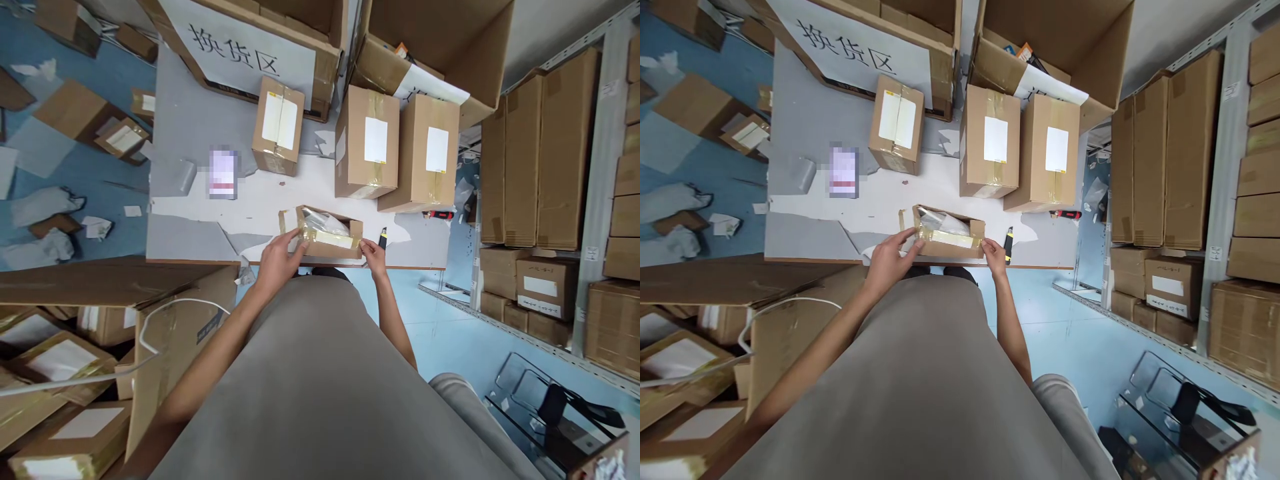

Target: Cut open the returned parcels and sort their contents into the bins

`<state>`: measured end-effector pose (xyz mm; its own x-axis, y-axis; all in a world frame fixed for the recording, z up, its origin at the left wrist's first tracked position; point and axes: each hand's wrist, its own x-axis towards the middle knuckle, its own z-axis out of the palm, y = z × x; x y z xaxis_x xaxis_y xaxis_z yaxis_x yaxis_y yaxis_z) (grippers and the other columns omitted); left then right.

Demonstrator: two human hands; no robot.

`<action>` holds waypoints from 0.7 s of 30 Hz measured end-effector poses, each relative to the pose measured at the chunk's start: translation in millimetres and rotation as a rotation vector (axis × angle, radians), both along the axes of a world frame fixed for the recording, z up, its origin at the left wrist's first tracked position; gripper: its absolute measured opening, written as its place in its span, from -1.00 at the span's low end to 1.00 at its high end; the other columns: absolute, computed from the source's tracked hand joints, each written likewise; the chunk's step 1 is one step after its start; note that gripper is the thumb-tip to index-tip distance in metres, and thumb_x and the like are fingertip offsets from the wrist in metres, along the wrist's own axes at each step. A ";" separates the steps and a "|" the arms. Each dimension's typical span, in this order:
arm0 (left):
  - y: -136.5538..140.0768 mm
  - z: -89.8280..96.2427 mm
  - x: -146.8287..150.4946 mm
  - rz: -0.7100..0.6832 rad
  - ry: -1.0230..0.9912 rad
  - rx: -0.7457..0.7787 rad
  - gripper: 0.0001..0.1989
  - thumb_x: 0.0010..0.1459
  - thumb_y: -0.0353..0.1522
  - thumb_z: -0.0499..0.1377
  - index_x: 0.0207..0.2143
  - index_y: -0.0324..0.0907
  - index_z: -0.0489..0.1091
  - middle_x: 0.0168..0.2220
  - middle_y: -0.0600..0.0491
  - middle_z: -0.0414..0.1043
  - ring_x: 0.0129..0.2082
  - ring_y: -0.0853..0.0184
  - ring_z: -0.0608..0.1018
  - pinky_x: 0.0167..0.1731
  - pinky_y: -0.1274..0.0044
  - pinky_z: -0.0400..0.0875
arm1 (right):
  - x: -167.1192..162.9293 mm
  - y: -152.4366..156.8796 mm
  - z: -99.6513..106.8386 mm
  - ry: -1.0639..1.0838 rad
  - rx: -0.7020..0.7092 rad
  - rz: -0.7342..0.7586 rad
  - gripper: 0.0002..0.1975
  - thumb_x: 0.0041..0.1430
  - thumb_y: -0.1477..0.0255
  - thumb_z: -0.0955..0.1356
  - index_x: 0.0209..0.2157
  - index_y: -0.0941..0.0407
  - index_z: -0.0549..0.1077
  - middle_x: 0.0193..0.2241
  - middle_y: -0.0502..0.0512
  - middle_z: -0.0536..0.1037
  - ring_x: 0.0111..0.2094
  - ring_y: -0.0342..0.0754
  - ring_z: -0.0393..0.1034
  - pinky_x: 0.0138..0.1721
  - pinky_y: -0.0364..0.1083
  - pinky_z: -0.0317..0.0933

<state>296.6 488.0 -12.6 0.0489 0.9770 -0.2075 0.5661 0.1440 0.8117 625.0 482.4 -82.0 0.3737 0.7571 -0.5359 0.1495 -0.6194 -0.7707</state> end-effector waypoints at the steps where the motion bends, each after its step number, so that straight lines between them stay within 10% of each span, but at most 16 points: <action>1: 1.4 -6.4 -7.2 0.050 0.021 -0.013 -0.46 0.52 -0.06 0.25 0.36 -0.15 0.59 0.29 -0.19 0.71 0.33 -0.12 0.70 0.42 0.09 0.55 | -6.7 2.0 1.7 -0.013 0.015 0.023 -0.42 0.16 -0.08 0.61 -0.05 0.14 0.76 -0.01 0.29 0.84 0.11 0.22 0.71 0.28 0.18 0.58; 12: 14.5 -80.1 -82.4 0.458 -0.126 -0.159 -0.59 0.34 -0.11 0.29 0.04 -0.22 0.64 0.09 -0.24 0.76 0.13 -0.02 0.77 0.31 0.16 0.66 | -108.0 14.6 52.1 -0.431 0.237 0.508 -0.64 0.60 0.05 0.41 -0.01 0.05 0.66 -0.03 0.22 0.71 -0.04 0.12 0.66 0.11 0.06 0.57; 21: 6.0 -97.9 -139.1 0.643 -0.115 -0.365 -0.58 0.15 -0.02 0.37 -0.13 -0.15 0.64 -0.12 -0.11 0.75 0.10 -0.06 0.75 0.31 0.01 0.65 | -236.4 28.7 102.8 -0.704 0.441 1.043 -0.63 0.73 0.04 0.31 0.07 0.05 0.54 0.00 0.23 0.68 0.03 0.13 0.62 0.09 0.02 0.57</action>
